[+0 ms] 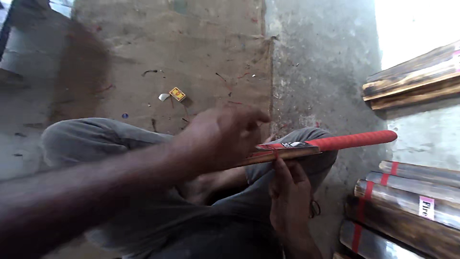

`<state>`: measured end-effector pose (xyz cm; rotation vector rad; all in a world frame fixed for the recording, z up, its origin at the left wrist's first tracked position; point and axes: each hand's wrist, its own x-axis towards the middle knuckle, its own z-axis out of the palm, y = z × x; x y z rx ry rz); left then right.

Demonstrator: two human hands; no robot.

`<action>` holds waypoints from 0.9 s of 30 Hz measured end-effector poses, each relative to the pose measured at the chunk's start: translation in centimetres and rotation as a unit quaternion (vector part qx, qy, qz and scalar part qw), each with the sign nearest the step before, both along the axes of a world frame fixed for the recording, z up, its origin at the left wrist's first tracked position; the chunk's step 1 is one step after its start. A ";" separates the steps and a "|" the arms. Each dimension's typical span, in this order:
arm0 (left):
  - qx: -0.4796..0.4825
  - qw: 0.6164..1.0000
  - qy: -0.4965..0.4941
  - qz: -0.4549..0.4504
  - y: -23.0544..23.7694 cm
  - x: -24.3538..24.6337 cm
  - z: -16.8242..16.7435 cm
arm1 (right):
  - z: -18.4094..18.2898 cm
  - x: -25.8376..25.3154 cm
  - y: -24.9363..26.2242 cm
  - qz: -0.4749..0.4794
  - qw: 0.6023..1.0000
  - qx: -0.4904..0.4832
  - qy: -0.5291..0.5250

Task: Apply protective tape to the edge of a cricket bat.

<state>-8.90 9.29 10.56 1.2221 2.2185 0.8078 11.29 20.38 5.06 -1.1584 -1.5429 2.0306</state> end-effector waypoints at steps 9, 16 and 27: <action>0.030 0.965 0.244 -0.090 -2.9 5.2 -2.3 | -0.1 -0.5 0.3 0.027 0.999 0.037 -0.001; 0.055 0.973 0.214 -0.074 -2.7 4.4 -2.5 | 1.6 3.1 2.5 0.185 0.939 0.277 0.084; 0.070 0.976 0.198 -0.066 -2.6 3.8 -2.5 | 3.1 -1.3 0.2 0.032 0.946 -0.138 0.290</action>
